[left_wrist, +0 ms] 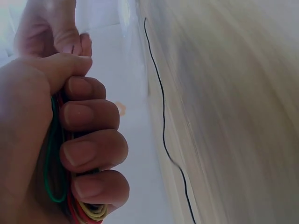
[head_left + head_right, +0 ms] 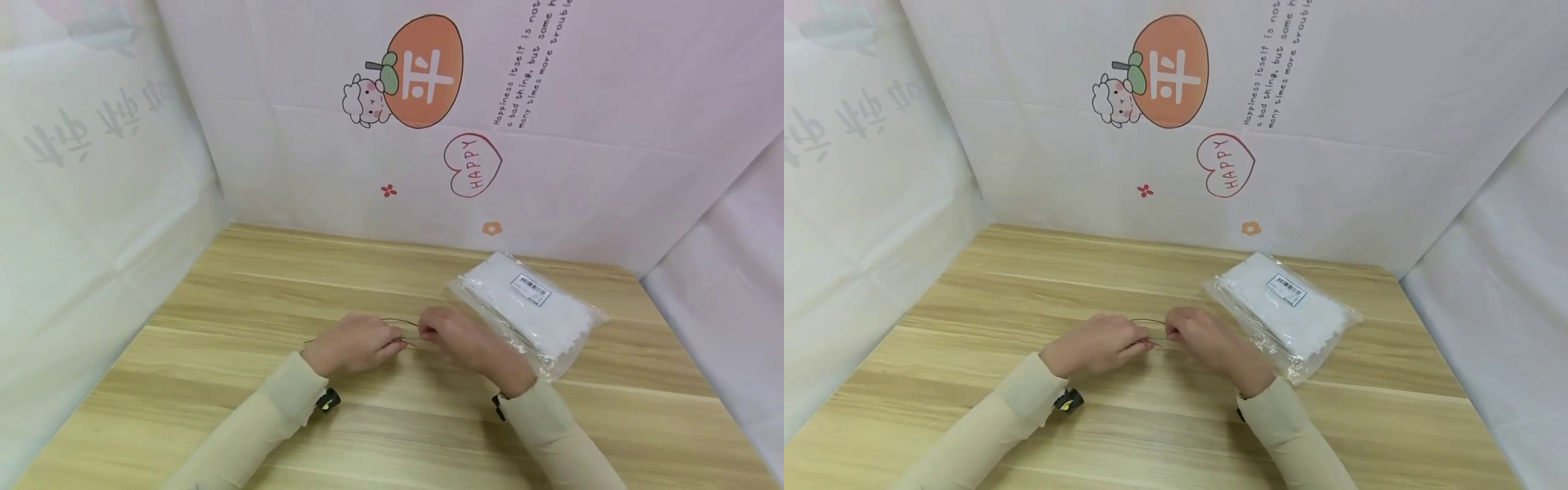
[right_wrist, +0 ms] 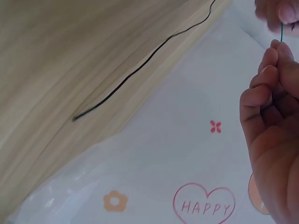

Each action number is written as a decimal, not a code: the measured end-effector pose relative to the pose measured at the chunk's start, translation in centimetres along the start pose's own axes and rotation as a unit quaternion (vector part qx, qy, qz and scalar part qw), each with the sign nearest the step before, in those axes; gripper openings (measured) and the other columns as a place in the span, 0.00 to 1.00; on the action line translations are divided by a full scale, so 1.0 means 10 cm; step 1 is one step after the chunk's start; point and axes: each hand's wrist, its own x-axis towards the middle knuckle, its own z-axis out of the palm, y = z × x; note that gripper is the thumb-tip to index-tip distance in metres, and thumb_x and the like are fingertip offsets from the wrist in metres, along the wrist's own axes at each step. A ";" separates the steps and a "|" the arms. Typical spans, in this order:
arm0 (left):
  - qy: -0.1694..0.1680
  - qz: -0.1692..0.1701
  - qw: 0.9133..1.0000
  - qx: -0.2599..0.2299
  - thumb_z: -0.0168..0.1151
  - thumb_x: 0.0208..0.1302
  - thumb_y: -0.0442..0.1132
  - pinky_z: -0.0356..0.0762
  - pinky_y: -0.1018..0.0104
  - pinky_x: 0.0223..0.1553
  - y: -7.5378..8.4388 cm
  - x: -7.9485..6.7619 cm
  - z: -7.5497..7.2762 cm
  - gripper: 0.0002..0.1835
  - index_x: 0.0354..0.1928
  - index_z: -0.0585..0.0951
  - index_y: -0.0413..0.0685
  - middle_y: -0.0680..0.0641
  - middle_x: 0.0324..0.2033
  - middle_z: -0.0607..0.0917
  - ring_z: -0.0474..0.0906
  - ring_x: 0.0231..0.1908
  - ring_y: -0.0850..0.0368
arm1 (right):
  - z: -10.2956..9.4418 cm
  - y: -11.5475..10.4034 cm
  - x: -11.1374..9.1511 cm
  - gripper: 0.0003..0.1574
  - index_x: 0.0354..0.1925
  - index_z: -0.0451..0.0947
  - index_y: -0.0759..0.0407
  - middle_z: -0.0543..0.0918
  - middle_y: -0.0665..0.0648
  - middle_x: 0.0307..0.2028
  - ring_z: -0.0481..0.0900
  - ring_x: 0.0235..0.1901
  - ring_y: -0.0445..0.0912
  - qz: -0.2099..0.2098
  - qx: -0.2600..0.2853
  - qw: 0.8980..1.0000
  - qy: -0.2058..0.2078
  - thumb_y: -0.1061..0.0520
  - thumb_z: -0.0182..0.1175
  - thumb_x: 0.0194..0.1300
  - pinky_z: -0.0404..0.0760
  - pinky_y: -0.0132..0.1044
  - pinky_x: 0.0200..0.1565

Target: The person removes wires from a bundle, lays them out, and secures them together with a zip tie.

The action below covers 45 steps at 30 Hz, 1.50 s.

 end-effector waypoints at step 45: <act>-0.004 0.001 0.998 -0.057 0.46 0.85 0.45 0.57 0.71 0.25 -0.27 -0.32 -0.05 0.19 0.28 0.71 0.59 0.61 0.18 0.61 0.56 0.20 0.69 | -0.03 0.11 -0.25 0.09 0.34 0.86 0.58 0.87 0.49 0.30 0.85 0.32 0.39 -0.121 -0.062 0.984 0.115 0.68 0.76 0.58 0.85 0.31 0.37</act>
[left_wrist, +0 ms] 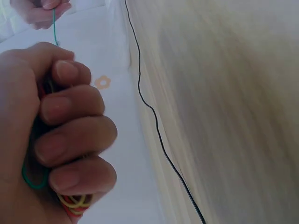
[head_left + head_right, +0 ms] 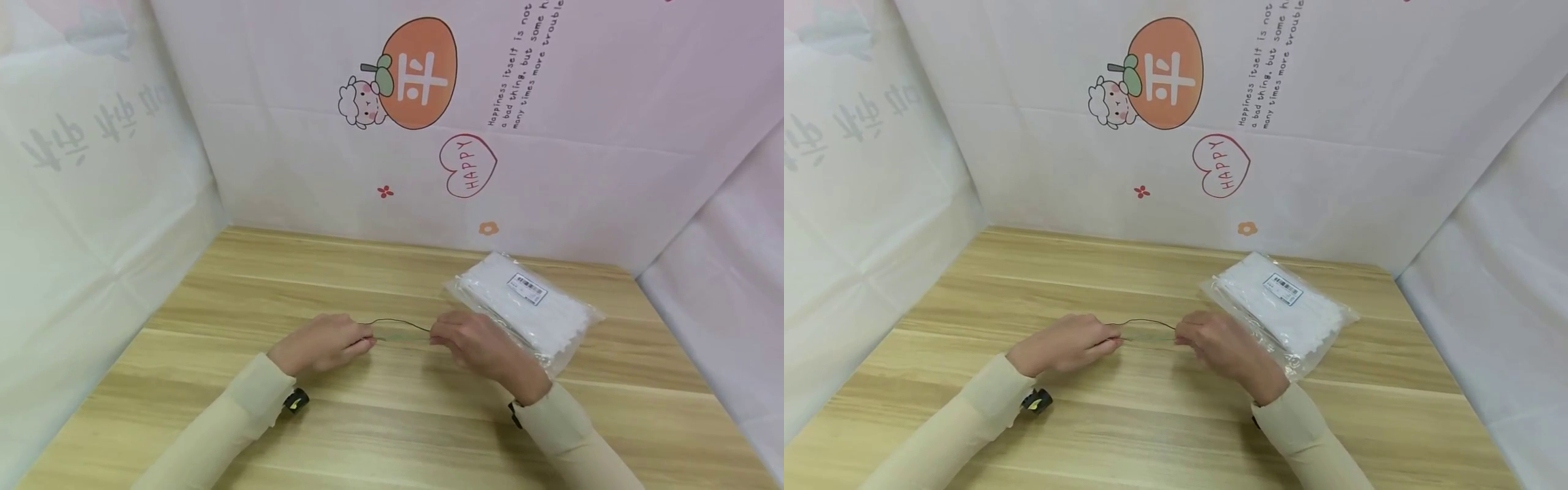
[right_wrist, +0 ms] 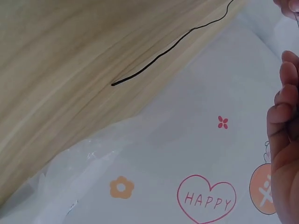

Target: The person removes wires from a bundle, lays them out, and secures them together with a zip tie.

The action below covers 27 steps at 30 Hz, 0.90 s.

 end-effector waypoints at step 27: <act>-0.009 -0.030 0.999 0.008 0.40 0.87 0.51 0.83 0.51 0.55 -0.29 -0.41 -0.07 0.23 0.61 0.82 0.47 0.51 0.42 0.88 0.85 0.44 0.57 | -0.19 0.22 -0.41 0.19 0.26 0.74 0.52 0.77 0.46 0.23 0.66 0.27 0.33 0.139 -0.012 0.987 -0.074 0.68 0.70 0.65 0.72 0.30 0.33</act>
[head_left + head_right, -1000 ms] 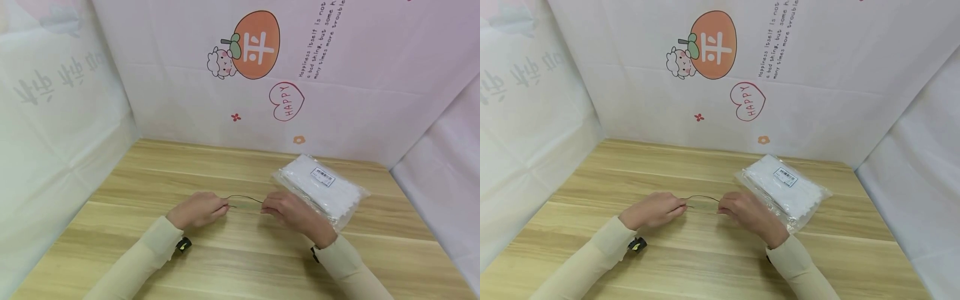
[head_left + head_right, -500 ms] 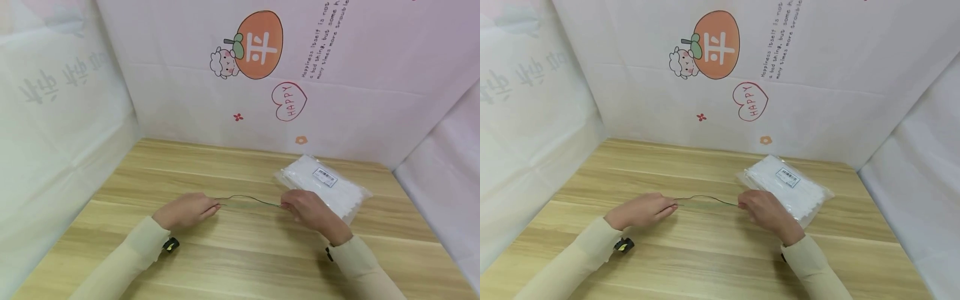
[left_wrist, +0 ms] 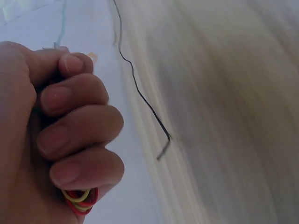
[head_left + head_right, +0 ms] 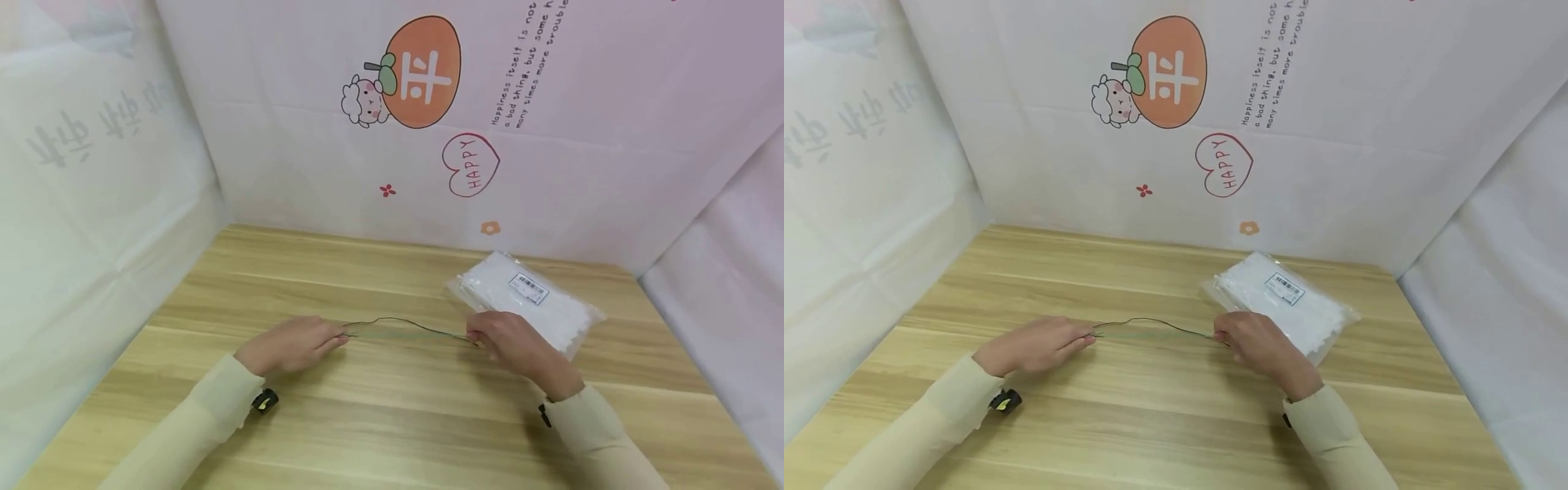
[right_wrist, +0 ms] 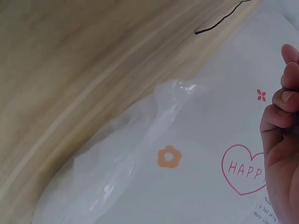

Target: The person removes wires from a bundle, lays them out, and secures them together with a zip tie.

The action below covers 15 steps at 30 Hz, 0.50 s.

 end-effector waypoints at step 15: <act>-0.017 -0.028 0.998 -0.051 0.39 0.87 0.52 0.74 0.62 0.43 -0.09 -0.12 -0.14 0.23 0.51 0.84 0.51 0.60 0.22 0.64 0.62 0.24 0.68 | -0.11 0.07 -0.09 0.21 0.27 0.74 0.51 0.78 0.45 0.24 0.65 0.27 0.30 0.002 0.033 0.999 0.017 0.73 0.69 0.62 0.71 0.29 0.32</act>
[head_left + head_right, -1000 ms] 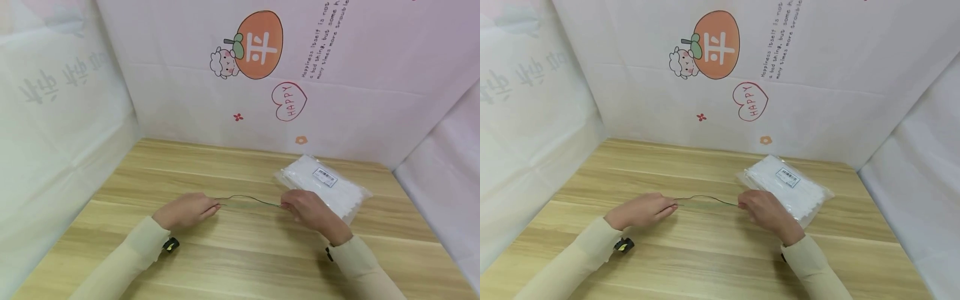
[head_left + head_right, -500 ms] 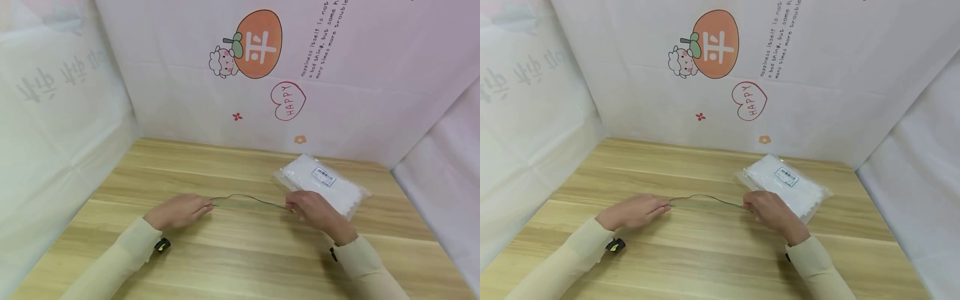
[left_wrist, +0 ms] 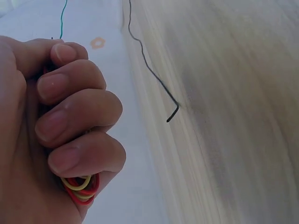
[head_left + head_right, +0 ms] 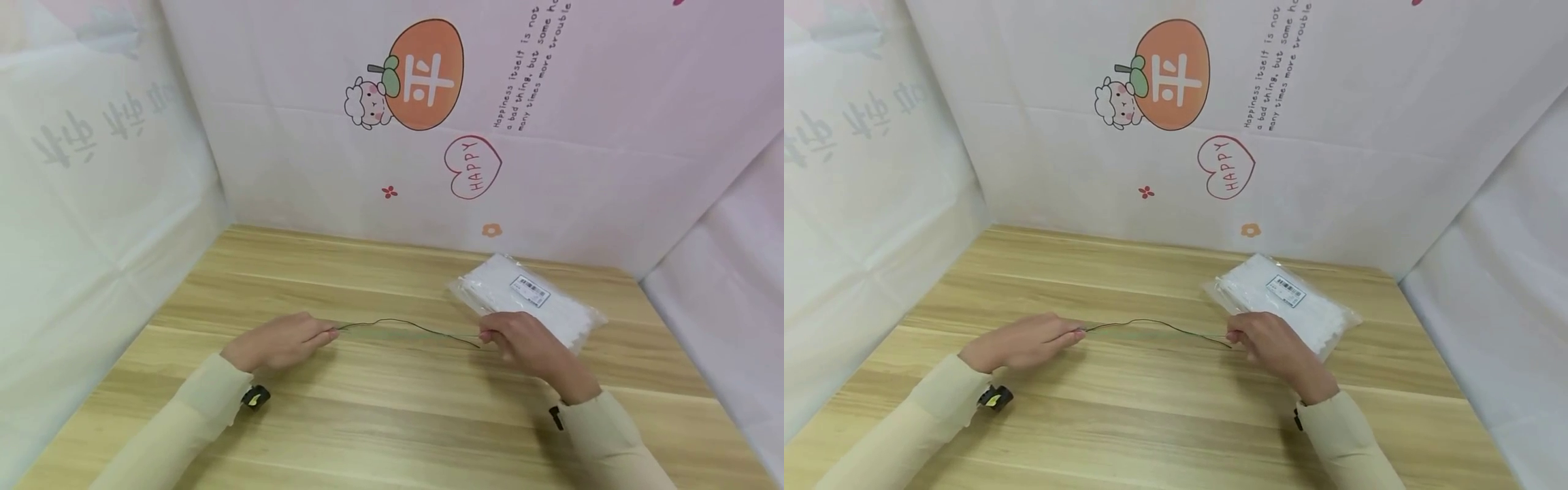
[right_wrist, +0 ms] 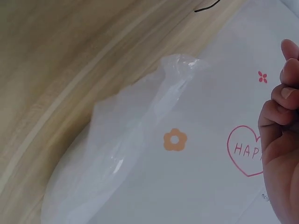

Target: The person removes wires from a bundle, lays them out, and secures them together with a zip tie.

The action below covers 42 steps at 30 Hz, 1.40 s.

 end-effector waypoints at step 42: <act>0.022 0.011 1.000 -0.008 0.47 0.86 0.45 0.70 0.66 0.38 -0.21 -0.29 -0.14 0.17 0.45 0.84 0.49 0.61 0.23 0.67 0.64 0.27 0.69 | -0.05 0.17 -0.13 0.21 0.26 0.73 0.51 0.67 0.38 0.23 0.64 0.26 0.31 0.056 0.029 0.997 -0.049 0.72 0.64 0.69 0.68 0.29 0.32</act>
